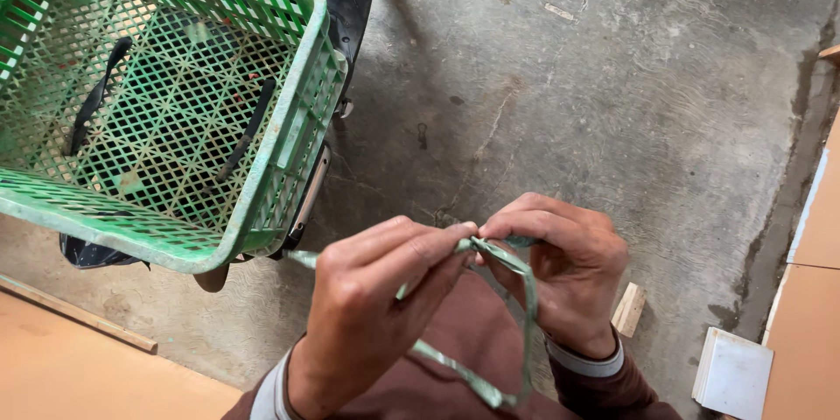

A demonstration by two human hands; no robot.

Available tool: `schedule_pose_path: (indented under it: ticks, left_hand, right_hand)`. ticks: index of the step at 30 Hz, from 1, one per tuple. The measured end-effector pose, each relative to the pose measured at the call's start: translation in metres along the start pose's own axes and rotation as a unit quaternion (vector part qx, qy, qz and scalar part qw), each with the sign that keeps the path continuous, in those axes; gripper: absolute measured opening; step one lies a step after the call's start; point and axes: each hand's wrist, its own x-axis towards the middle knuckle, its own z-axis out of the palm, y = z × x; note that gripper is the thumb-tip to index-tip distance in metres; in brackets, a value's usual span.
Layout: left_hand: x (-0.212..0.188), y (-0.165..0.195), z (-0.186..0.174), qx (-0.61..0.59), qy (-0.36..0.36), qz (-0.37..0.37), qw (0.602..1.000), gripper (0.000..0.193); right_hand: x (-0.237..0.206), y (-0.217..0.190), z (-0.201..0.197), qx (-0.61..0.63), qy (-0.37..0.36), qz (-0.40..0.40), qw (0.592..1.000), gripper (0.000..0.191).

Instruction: The person places a green plastic basket onto the rear of a scooter and secures it using a green strap. They thread the strap through the basket and around the scooter's rear, then tie a knot to fasten it in place.

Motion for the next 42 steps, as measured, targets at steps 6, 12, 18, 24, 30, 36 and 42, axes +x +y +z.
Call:
schedule_pose_path:
  ticks: [6, 12, 18, 24, 30, 36, 42]
  left_hand:
    - [0.001, 0.007, 0.002, 0.024, 0.002, 0.006, 1.0, 0.023]
    - [0.002, 0.006, 0.005, 0.089, 0.006, -0.013, 0.996, 0.019]
    - [0.004, 0.01, 0.008, 0.109, -0.016, 0.003, 0.994, 0.021]
    - [0.006, 0.009, 0.009, 0.116, 0.081, 0.045, 0.989, 0.035]
    - [0.006, 0.01, 0.009, 0.244, 0.073, 0.166, 0.953, 0.026]
    - [0.012, 0.018, 0.009, 0.272, 0.077, 0.175, 0.943, 0.023]
    - [0.015, 0.023, 0.011, 0.226, 0.074, 0.125, 0.963, 0.019]
  right_hand:
    - [0.009, -0.007, 0.002, 0.029, -0.005, -0.002, 1.0, 0.018]
    - [0.025, -0.029, -0.008, -0.104, 0.041, -0.054, 0.992, 0.012]
    - [0.027, -0.028, -0.013, -0.177, -0.055, -0.004, 0.983, 0.012]
    - [0.02, -0.016, -0.008, 0.023, -0.009, 0.171, 0.985, 0.012]
    - [0.017, -0.017, -0.006, 0.04, -0.013, 0.115, 0.992, 0.012]
    - [0.015, -0.021, -0.008, 0.032, -0.018, 0.094, 0.995, 0.008]
    - [0.011, -0.027, -0.009, 0.016, -0.031, 0.035, 0.999, 0.01]
